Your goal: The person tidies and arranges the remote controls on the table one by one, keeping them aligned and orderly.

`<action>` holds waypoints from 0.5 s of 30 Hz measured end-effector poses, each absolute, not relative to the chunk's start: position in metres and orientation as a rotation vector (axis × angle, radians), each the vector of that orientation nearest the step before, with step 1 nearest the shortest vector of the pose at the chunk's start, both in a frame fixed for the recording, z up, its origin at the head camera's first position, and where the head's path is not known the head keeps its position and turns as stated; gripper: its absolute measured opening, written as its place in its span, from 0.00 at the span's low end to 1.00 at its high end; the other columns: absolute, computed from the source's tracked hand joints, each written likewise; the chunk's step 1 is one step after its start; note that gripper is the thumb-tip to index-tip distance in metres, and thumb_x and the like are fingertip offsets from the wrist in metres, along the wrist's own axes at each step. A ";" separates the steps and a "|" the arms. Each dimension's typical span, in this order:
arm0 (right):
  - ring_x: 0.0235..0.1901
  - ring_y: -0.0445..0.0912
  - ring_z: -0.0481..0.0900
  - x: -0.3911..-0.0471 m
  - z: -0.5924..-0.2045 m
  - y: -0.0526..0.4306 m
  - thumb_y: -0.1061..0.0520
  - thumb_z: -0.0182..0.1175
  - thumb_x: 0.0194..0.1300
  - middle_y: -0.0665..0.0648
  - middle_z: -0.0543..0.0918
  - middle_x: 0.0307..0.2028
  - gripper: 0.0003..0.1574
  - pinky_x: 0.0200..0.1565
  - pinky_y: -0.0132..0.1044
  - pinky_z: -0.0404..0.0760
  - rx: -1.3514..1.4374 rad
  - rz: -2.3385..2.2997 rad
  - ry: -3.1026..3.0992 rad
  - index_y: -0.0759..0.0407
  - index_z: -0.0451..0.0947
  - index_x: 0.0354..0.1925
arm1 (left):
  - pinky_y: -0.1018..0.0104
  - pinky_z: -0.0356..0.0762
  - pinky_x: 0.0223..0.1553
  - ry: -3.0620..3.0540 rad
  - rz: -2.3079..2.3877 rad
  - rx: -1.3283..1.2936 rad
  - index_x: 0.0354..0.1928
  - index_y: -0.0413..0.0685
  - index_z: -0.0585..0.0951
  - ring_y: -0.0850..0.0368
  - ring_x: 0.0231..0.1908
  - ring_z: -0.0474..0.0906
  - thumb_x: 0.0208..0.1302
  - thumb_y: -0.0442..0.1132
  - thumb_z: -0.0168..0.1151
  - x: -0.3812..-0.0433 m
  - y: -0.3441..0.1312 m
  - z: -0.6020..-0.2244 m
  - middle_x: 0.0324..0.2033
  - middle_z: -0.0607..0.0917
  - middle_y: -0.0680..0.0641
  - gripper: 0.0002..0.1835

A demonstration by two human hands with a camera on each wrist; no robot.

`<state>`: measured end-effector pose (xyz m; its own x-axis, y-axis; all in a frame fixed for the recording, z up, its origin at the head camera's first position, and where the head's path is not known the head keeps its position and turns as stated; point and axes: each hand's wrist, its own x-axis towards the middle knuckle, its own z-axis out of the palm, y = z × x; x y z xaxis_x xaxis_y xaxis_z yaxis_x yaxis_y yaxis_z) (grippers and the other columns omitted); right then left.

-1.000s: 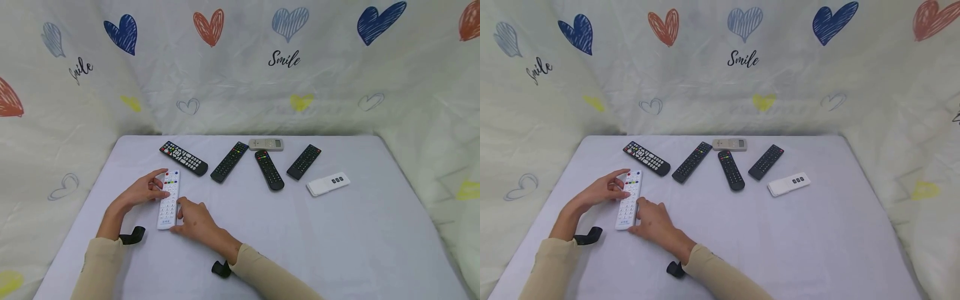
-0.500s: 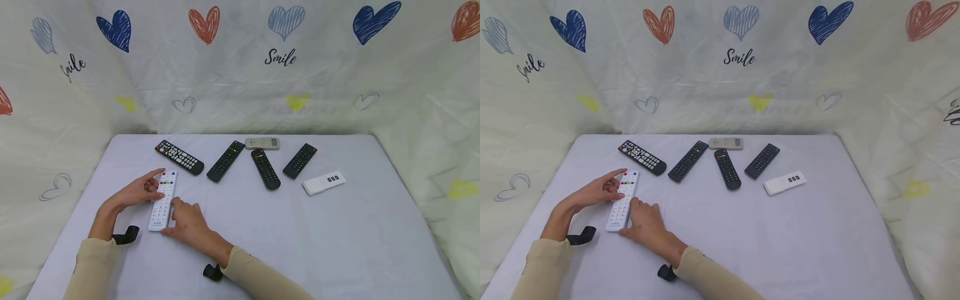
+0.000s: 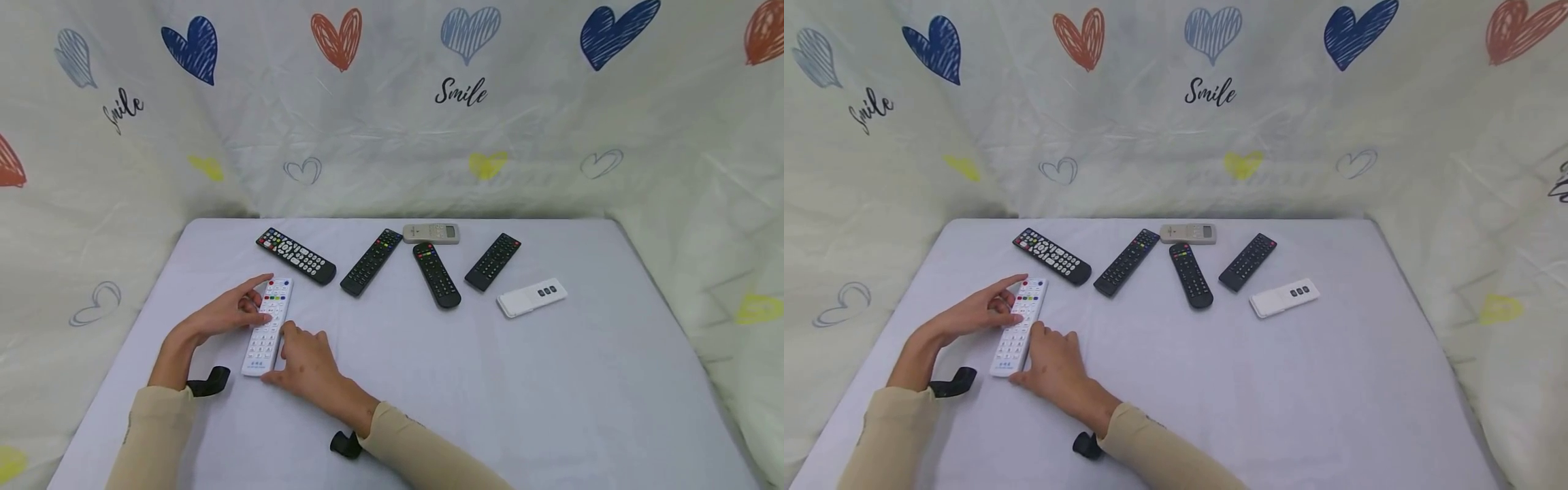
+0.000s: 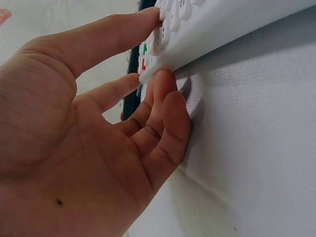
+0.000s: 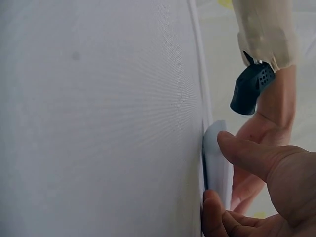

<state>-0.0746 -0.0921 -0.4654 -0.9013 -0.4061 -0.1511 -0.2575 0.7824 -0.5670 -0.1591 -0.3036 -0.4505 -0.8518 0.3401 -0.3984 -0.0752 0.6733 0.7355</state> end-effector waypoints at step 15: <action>0.28 0.33 0.72 -0.073 -0.465 -0.096 0.36 0.80 0.52 0.41 0.78 0.28 0.44 0.43 0.33 0.66 -0.505 -0.801 2.730 0.53 0.73 0.57 | 0.70 0.70 0.42 2.363 1.084 0.212 0.82 0.52 0.55 0.56 0.42 0.71 0.66 0.43 0.73 -0.161 -0.303 -0.451 0.51 0.72 0.40 0.49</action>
<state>-0.0726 -0.0964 -0.4645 -0.9084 -0.3940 -0.1400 -0.2560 0.7887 -0.5589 -0.1607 -0.3032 -0.4508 -0.8487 0.3487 -0.3976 -0.0741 0.6660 0.7423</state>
